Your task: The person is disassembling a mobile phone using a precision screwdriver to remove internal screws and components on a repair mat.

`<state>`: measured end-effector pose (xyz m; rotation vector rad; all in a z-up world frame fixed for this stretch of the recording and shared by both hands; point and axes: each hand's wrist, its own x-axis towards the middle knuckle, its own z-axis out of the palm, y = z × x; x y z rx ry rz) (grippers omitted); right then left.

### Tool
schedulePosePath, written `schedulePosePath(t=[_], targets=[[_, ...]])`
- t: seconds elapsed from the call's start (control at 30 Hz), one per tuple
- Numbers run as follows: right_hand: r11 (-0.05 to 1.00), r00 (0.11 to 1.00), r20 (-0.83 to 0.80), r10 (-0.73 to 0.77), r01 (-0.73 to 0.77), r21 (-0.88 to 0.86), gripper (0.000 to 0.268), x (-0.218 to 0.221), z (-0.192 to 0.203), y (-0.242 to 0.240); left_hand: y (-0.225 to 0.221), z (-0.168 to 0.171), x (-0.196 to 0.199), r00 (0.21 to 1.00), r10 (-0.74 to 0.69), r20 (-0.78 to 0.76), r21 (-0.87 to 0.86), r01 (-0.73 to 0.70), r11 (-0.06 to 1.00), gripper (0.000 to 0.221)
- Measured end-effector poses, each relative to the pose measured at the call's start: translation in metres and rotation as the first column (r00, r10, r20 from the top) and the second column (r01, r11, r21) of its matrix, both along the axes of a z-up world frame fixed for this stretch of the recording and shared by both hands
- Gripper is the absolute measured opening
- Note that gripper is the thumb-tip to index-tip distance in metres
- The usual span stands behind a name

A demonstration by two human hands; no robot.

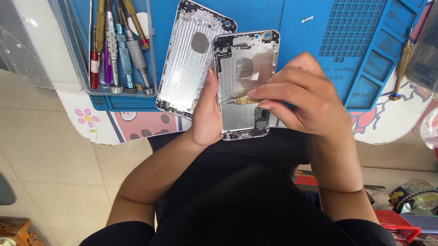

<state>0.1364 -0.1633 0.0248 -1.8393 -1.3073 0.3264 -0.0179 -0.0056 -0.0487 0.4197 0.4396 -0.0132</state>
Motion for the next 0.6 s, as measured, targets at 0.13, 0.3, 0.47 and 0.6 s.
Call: schedulePosePath(t=[0.13, 0.3, 0.47, 0.6], targets=[[1.000, 0.999, -0.037, -0.009, 0.009, 0.021, 0.022, -0.002, -0.001, -0.001, 0.000, -0.002, 0.000, 1.000, 0.010, 0.006, 0.021, -0.010, 1.000, 0.055], [0.999, 0.997, -0.075, 0.024, -0.022, 0.028, 0.027, 0.002, 0.006, 0.003, 0.001, 0.003, 0.002, 0.999, 0.004, 0.048, -0.011, -0.003, 1.000, 0.054], [1.000, 0.996, -0.088, 0.002, -0.005, -0.029, 0.028, -0.002, 0.005, -0.005, -0.003, 0.004, -0.001, 0.997, -0.015, 0.076, -0.058, 0.019, 0.998, 0.056], [1.000, 0.992, -0.126, 0.002, -0.001, 0.013, 0.032, 0.000, 0.007, 0.001, 0.001, 0.000, 0.008, 0.999, 0.006, 0.053, 0.012, -0.007, 1.000, 0.056]])
